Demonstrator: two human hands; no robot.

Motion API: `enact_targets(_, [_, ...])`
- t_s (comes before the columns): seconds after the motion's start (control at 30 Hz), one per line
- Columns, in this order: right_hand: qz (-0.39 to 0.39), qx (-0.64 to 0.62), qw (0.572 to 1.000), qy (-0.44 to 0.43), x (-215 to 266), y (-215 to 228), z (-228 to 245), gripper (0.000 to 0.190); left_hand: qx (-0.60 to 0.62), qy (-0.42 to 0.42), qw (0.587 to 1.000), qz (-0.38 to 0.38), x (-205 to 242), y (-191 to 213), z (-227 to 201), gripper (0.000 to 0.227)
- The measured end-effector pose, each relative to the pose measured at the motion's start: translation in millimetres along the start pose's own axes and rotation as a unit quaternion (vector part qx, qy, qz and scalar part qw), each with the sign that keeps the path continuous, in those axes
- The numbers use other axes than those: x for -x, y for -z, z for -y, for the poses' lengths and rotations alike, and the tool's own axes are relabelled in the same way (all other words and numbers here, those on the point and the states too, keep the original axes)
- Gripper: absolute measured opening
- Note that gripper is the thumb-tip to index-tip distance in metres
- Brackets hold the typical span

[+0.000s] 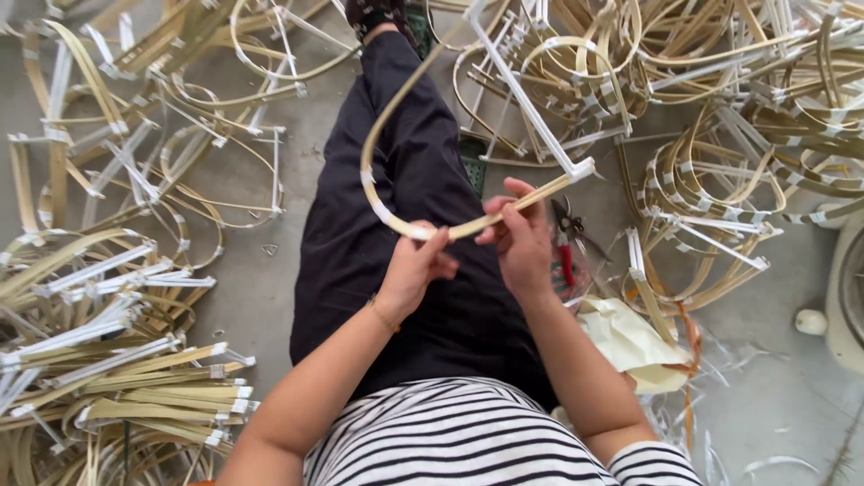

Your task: The recorder is assembling bamboo and plastic frames, fitting sticks into connectors and trimming them with pruning shears.

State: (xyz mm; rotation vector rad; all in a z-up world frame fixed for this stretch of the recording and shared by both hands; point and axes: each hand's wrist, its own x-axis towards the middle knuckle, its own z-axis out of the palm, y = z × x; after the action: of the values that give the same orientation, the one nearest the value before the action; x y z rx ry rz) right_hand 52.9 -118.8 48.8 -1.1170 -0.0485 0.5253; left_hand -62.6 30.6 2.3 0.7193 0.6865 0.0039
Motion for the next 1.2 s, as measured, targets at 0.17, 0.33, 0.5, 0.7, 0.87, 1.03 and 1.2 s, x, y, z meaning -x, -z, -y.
enact_targets(0.17, [0.03, -0.015, 0.991, -0.126, -16.1, 32.1, 12.5, 0.025, -0.141, 0.038, 0.989, -0.031, 40.2, 46.7, -60.1, 0.055])
enact_targets(0.33, [0.103, 0.058, 0.98, -0.162, 6.3, 20.4, 26.9, 0.03, -0.371, -0.154, 0.914, -0.056, 55.4, 34.5, -117.6, 0.061])
enact_targets(0.5, [0.145, 0.107, 0.972, -0.148, 23.7, 3.3, 39.7, 0.032, -0.508, -0.286, 0.808, -0.084, 47.4, 19.0, -132.7, 0.047])
enact_targets(0.7, [0.18, 0.089, 0.968, -0.152, 32.8, -6.1, 47.2, 0.029, -0.539, -0.36, 0.752, -0.12, 45.4, 24.1, -132.1, 0.034])
enact_targets(0.87, [0.178, 0.154, 0.968, -0.085, 29.4, -20.4, 54.0, 0.042, -0.39, -0.372, 0.835, -0.107, 27.5, 58.2, -167.4, 0.025])
enact_targets(1.03, [0.175, 0.213, 0.958, -0.084, 13.8, 13.3, 34.4, 0.041, -0.447, -0.546, 0.668, -0.237, 112.5, 73.3, -280.3, 0.06])
enact_targets(1.2, [0.151, 0.237, 0.944, -0.173, 6.1, 19.2, -7.6, 0.033, -0.277, -0.425, 0.856, -0.103, 324.0, -15.4, -269.9, 0.041])
